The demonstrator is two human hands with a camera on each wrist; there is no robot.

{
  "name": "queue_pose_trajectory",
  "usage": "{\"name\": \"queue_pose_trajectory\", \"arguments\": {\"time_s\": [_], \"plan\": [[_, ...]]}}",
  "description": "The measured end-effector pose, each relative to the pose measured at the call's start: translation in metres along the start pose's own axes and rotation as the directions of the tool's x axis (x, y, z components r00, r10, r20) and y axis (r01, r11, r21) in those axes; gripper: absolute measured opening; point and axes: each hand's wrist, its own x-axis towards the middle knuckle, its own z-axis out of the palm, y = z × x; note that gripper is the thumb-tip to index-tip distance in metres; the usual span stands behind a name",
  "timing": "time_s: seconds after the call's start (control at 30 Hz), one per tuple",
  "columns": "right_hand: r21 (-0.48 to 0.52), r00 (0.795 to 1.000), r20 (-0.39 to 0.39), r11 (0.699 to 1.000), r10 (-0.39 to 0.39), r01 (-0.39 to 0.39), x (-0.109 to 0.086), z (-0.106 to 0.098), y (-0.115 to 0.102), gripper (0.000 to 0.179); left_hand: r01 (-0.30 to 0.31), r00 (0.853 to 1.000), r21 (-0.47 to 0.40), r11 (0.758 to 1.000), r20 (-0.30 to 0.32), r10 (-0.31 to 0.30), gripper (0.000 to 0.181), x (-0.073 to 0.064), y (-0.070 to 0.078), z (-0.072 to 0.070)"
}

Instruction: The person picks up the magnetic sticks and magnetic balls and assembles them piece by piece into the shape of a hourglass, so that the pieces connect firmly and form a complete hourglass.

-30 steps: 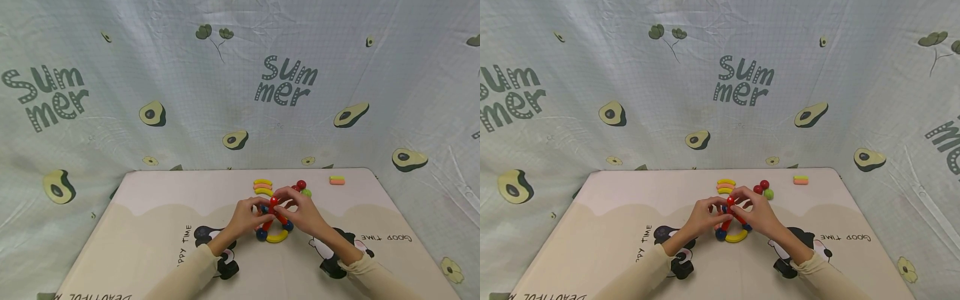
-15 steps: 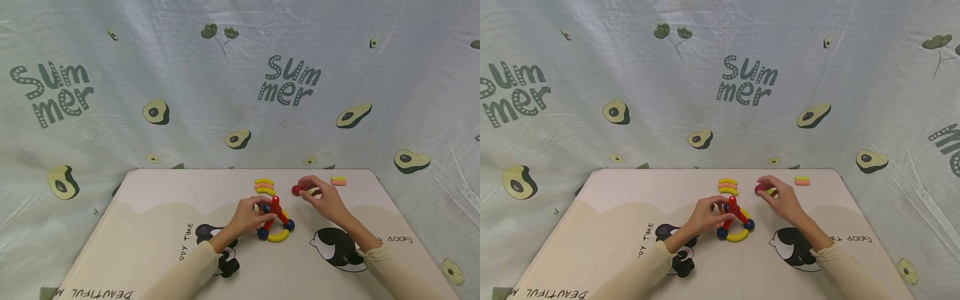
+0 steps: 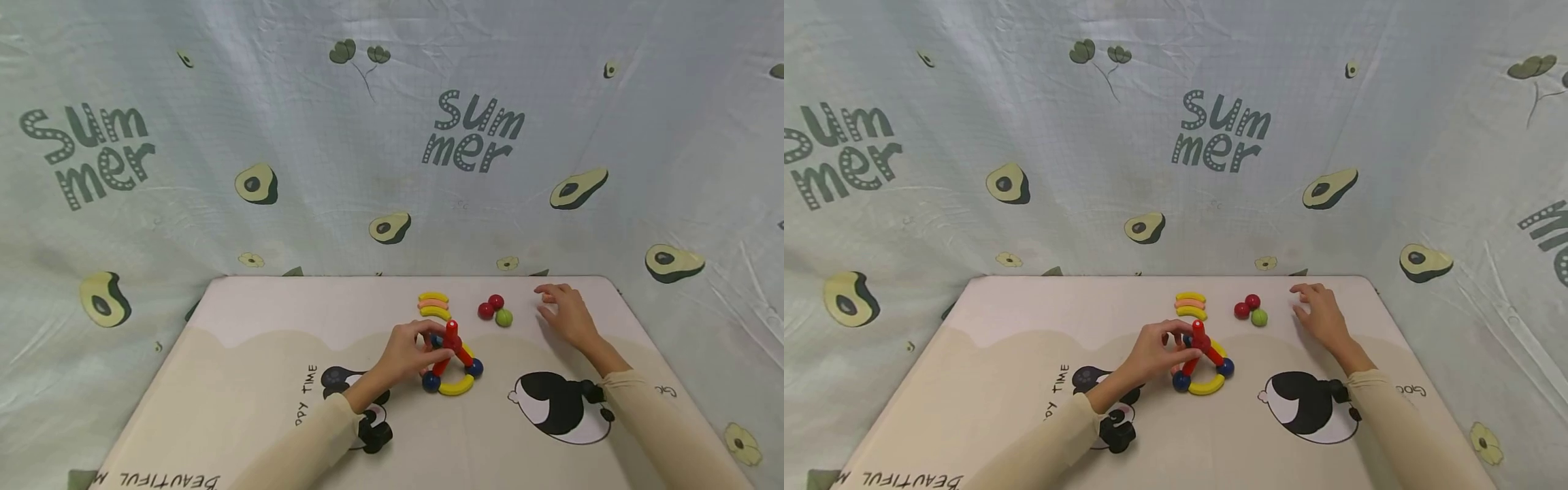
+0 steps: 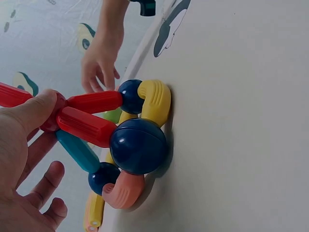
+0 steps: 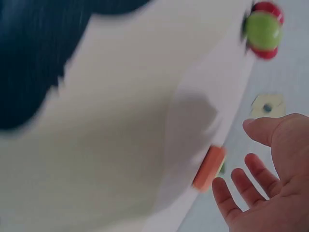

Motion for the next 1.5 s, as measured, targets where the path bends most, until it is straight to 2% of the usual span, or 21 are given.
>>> {"name": "queue_pose_trajectory", "arguments": {"time_s": [0.2, 0.43, 0.63, 0.87, 1.17, 1.33, 1.5], "plan": [[-0.086, 0.996, 0.041, 0.993, 0.082, -0.078, 0.006, -0.002, 0.020, 0.036, -0.003, 1.000, -0.007, 1.000, 0.007, 0.003, 0.035, 0.000, -0.001, 0.000], [-0.099, 0.998, 0.026, 0.993, 0.062, -0.059, 0.005, 0.001, 0.026, 0.035, -0.017, 1.000, -0.008, 1.000, 0.006, 0.017, 0.034, -0.002, -0.001, 0.000], [-0.109, 0.996, 0.034, 0.991, 0.088, -0.083, 0.006, 0.002, 0.028, 0.031, -0.012, 1.000, -0.006, 1.000, 0.009, 0.012, 0.034, -0.003, 0.000, -0.001], [-0.095, 0.999, 0.047, 0.995, 0.012, -0.007, 0.009, 0.001, 0.034, 0.023, -0.014, 1.000, 0.004, 1.000, 0.006, 0.014, 0.032, -0.003, -0.002, 0.000], [-0.022, 0.997, 0.079, 1.000, -0.021, 0.022, 0.010, 0.001, 0.035, 0.023, -0.012, 1.000, 0.009, 1.000, 0.003, 0.012, 0.033, -0.002, -0.001, 0.000], [0.011, 0.991, 0.129, 0.999, 0.040, -0.042, 0.009, 0.000, 0.032, 0.027, -0.002, 1.000, 0.006, 1.000, 0.004, 0.002, 0.034, -0.001, 0.000, 0.000], [0.043, 0.973, 0.204, 0.992, 0.108, -0.120, 0.010, -0.001, 0.032, 0.029, -0.013, 1.000, 0.000, 1.000, 0.005, 0.013, 0.034, 0.000, -0.001, 0.001]]}}
